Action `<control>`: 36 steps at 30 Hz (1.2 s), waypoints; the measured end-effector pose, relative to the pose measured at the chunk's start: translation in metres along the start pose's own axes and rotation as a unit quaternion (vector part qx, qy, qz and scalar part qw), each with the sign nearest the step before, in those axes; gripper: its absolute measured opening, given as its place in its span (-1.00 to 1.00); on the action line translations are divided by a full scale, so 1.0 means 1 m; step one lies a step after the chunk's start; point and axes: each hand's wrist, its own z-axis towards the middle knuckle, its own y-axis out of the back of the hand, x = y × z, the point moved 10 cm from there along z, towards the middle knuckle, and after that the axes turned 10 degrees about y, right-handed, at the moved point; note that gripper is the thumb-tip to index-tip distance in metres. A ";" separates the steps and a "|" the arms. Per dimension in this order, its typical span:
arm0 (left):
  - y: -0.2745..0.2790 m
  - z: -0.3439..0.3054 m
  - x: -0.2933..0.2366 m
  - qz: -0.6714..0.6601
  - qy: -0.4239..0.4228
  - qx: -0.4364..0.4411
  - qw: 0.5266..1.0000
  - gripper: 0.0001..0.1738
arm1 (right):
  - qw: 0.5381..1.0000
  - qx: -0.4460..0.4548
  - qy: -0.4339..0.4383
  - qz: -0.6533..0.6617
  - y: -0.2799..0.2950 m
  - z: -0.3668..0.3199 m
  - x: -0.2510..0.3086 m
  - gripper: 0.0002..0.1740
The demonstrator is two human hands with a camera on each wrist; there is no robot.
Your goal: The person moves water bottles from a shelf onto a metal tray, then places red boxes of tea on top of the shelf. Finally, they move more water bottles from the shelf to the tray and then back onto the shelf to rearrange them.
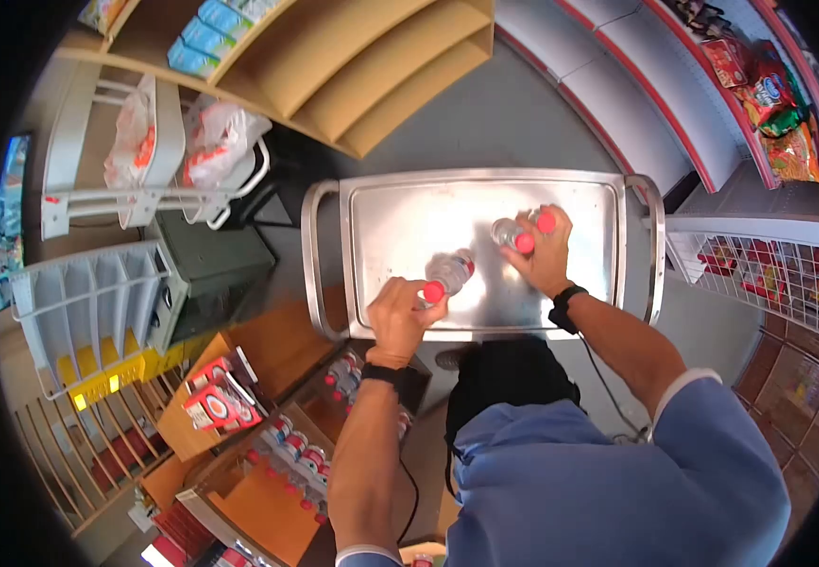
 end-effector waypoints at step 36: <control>-0.096 0.037 0.019 0.074 0.065 0.189 0.977 -0.16 | 0.997 0.020 -0.077 0.003 0.002 -0.004 -0.014 -0.32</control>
